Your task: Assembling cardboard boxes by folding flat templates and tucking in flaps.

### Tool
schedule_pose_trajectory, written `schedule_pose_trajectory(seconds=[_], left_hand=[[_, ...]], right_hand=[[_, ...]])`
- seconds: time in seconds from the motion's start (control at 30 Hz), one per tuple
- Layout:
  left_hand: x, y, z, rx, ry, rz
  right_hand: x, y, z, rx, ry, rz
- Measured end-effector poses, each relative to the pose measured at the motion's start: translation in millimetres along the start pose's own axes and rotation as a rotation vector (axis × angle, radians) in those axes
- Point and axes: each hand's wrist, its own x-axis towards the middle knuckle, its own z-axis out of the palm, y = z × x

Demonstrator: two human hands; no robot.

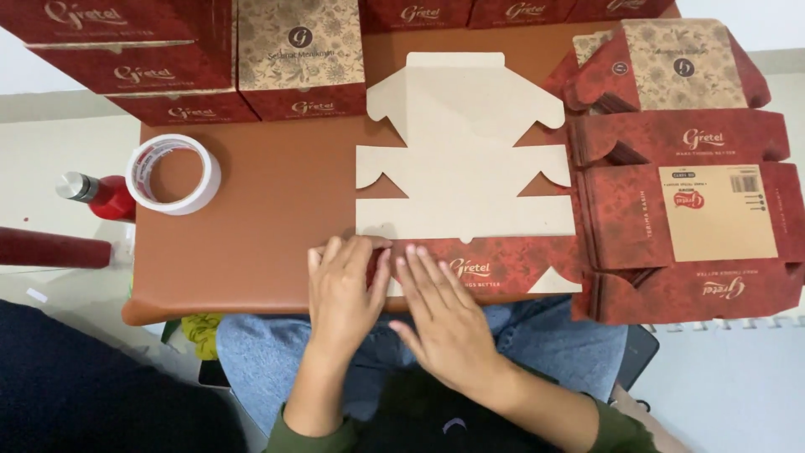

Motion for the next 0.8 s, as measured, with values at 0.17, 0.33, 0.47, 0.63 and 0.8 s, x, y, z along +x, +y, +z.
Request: schedule_pose_trajectory(seconds=[0.17, 0.33, 0.47, 0.63, 0.8], left_hand=[[3, 1, -3, -0.009, 0.001, 0.004], [-1, -1, -4, -0.023, 0.011, 0.016], [-13, -4, -23, -0.137, -0.166, -0.027], [-47, -5, -49, -0.032, -0.320, 0.040], [-73, -13, -62, -0.263, -0.132, -0.080]], right_hand=[[-46, 51, -21, -0.258, -0.094, 0.222], [-61, 77, -49, -0.409, -0.026, 0.268], [-60, 76, -67, -0.437, -0.042, 0.206], [-68, 71, -97, -0.261, -0.064, 0.134], [-78, 75, -111, 0.271, 0.156, 0.247]])
